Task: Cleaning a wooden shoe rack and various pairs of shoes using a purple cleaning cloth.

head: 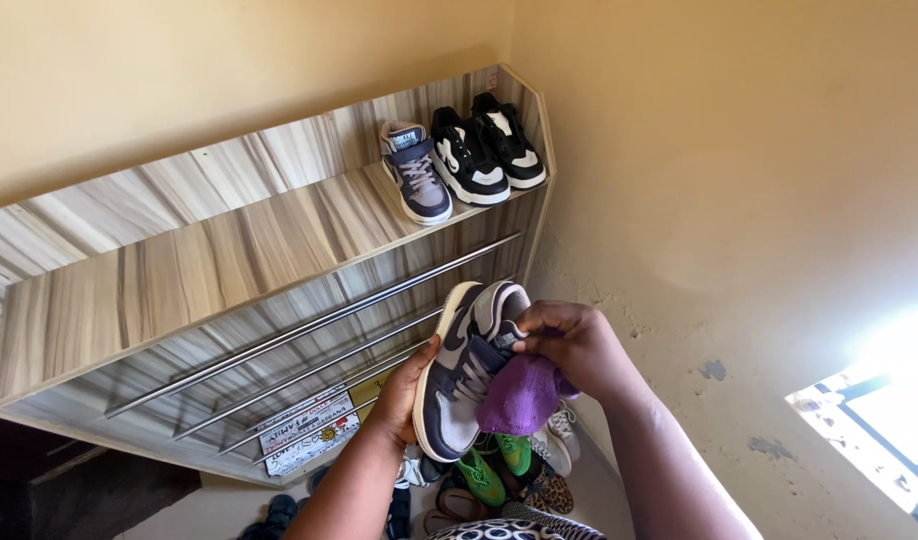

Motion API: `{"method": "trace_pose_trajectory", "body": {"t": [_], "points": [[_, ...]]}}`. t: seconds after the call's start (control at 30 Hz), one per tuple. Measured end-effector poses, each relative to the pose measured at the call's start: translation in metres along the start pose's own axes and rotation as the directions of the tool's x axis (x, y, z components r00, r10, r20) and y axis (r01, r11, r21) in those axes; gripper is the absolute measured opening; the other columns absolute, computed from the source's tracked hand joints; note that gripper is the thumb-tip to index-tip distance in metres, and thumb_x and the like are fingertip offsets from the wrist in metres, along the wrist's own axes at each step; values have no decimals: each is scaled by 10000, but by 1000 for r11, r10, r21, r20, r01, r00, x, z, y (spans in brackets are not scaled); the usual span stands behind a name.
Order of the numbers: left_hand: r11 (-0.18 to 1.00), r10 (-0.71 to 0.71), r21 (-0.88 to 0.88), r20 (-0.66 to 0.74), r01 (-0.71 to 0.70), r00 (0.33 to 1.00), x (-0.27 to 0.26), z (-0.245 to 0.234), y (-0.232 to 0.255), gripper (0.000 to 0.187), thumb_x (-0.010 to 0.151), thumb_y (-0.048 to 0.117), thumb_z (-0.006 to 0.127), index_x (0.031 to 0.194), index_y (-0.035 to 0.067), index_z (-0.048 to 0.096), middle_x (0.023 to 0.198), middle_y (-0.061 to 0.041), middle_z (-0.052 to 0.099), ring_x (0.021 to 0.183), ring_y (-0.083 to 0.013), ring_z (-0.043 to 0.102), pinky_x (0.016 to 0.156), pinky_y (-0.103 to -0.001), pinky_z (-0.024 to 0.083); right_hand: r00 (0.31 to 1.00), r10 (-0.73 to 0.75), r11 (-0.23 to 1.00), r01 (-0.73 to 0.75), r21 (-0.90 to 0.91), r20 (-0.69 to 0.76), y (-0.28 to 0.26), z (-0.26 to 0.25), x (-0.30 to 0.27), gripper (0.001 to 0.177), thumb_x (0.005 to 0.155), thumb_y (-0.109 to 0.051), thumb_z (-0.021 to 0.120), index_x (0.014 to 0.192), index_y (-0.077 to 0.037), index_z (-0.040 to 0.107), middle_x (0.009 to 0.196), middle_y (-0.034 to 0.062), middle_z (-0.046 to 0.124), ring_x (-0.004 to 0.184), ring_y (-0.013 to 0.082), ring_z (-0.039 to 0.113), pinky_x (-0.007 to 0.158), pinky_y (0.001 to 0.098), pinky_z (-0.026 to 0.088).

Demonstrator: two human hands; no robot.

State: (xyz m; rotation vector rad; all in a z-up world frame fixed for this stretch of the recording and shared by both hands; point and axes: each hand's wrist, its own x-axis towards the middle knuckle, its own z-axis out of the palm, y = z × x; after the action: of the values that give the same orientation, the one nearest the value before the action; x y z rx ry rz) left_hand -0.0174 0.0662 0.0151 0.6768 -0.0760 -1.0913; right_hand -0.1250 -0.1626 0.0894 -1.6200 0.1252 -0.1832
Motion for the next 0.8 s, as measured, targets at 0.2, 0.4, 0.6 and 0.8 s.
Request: {"method": "trace_pose_trajectory", "body": {"t": [0.2, 0.4, 0.6, 0.8], "points": [[1000, 18, -14, 48, -18, 999, 0, 4, 9, 606, 960, 483, 600, 1342, 12, 589, 1132, -222, 731, 988, -321, 742, 864, -464, 631, 986, -164, 965, 152, -215, -38, -9, -8, 8, 134, 857, 53, 751, 986, 18, 755, 933, 65, 724, 892, 115, 679, 800, 277, 555], [950, 227, -278, 315, -139, 922, 1, 15, -4, 586, 1081, 476, 478, 1354, -29, 595, 1144, -259, 718, 992, -395, 737, 806, -533, 618, 866, -11, 783, 319, 534, -500, 37, -44, 31, 194, 1031, -42, 562, 1206, 11, 629, 1111, 88, 696, 999, 216, 678, 889, 381, 582], [934, 155, -357, 404, -1, 901, 14, 16, -27, 599, 1052, 493, 462, 1344, -13, 594, 1167, -241, 722, 1026, -398, 721, 852, -536, 617, 914, 148, 983, -176, -41, -377, 3, 53, 7, 537, 1038, -450, 405, 1420, -86, 503, 1291, 147, 664, 1139, 253, 674, 967, 398, 529], [924, 239, -377, 430, -67, 871, 10, 22, -25, 565, 1074, 462, 458, 1364, -4, 592, 1173, -242, 720, 1017, -397, 722, 848, -531, 619, 924, -146, 985, 171, 39, -354, 70, 67, 26, 539, 1087, -308, 524, 1562, -56, 560, 1325, 141, 430, 930, 286, 517, 745, 449, 469]]}}
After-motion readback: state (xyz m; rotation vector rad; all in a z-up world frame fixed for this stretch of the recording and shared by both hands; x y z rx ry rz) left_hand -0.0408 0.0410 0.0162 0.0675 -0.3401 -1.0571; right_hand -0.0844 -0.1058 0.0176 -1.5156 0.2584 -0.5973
